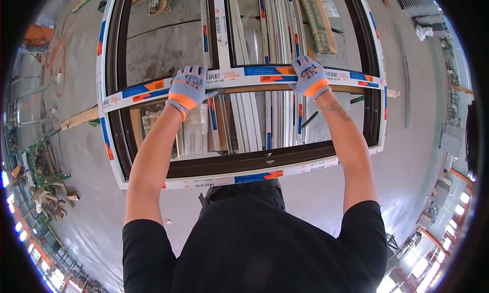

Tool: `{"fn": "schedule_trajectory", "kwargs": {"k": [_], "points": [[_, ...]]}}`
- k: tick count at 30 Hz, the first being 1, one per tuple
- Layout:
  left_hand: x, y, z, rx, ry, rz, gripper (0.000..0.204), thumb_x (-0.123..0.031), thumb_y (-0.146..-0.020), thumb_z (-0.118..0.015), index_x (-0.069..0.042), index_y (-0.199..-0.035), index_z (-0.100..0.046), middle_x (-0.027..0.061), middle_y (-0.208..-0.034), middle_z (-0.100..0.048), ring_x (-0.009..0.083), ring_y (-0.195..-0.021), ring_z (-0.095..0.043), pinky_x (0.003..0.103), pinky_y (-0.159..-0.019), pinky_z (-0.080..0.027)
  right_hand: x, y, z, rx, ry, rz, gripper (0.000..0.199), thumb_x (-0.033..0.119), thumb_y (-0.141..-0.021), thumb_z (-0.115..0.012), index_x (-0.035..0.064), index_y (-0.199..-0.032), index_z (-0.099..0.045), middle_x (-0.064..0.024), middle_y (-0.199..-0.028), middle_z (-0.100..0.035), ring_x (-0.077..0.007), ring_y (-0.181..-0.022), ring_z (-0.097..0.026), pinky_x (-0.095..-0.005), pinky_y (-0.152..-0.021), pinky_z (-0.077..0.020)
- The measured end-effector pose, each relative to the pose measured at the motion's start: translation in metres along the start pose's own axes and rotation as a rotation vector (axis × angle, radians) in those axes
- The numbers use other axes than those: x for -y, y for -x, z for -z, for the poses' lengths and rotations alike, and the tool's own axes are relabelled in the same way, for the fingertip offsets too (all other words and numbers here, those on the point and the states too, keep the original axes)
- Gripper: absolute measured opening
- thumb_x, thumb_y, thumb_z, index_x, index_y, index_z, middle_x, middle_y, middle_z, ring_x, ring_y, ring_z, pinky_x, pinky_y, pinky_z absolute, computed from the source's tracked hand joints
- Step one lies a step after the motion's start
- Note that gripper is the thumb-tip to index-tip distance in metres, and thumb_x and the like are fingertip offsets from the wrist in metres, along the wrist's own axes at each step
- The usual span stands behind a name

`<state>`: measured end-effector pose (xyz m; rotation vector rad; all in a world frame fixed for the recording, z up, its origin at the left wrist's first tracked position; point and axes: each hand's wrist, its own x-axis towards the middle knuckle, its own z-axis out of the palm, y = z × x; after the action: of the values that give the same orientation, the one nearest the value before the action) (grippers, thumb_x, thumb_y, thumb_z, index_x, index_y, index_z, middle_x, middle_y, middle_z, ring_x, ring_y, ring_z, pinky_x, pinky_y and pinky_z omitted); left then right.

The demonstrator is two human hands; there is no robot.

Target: Moving and organizing aluminum window frames in a fabrication workshop and using a miter saw.

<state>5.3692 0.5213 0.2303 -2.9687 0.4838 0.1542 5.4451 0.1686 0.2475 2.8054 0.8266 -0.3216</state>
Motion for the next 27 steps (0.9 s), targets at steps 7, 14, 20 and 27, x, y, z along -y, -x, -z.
{"fn": "schedule_trajectory", "kwargs": {"k": [7, 14, 20, 27], "points": [[-0.011, 0.013, 0.031, 0.092, 0.017, 0.096, 0.069, -0.062, -0.073, -0.068, -0.007, -0.112, -0.055, 0.0091, -0.109, -0.060, 0.0264, -0.103, -0.057, 0.040, -0.086, -0.046, 0.002, 0.010, 0.007, -0.151, -0.075, 0.043, 0.053, 0.043, -0.074, -0.070, 0.0073, -0.112, -0.059, -0.0116, -0.112, -0.057, -0.0285, -0.113, -0.053, -0.0379, -0.094, -0.0458], [-0.072, 0.041, 0.044, -0.205, 0.120, 0.172, 0.069, -0.053, -0.080, -0.064, -0.002, -0.126, -0.051, 0.0169, -0.121, -0.057, 0.0345, -0.117, -0.051, 0.044, -0.103, -0.038, -0.008, 0.081, 0.010, -0.187, -0.045, -0.090, 0.064, 0.039, -0.072, -0.074, 0.0063, -0.122, -0.054, -0.0144, -0.118, -0.056, -0.0323, -0.116, -0.051, -0.0402, -0.102, -0.0401], [-0.223, 0.225, 0.044, -0.494, 0.612, 0.439, 0.032, -0.001, -0.074, -0.061, 0.000, -0.106, -0.061, 0.0194, -0.105, -0.062, 0.0417, -0.099, -0.056, 0.050, -0.091, -0.044, -0.018, 0.093, -0.015, -0.462, -0.227, 0.038, 0.069, 0.036, -0.072, -0.074, 0.0058, -0.128, -0.048, -0.0159, -0.122, -0.053, -0.0339, -0.117, -0.049, -0.0444, -0.105, -0.0362], [-0.356, 0.302, -0.082, -0.116, 0.661, 0.482, 0.033, -0.019, -0.080, -0.060, -0.004, -0.110, -0.060, 0.0157, -0.104, -0.061, 0.0348, -0.099, -0.056, 0.045, -0.087, -0.047, -0.016, 0.098, -0.030, -0.388, -0.176, 0.051, 0.073, 0.045, -0.075, -0.070, 0.0052, -0.131, -0.047, -0.0142, -0.124, -0.053, -0.0298, -0.119, -0.048, -0.0436, -0.109, -0.0313]]}}
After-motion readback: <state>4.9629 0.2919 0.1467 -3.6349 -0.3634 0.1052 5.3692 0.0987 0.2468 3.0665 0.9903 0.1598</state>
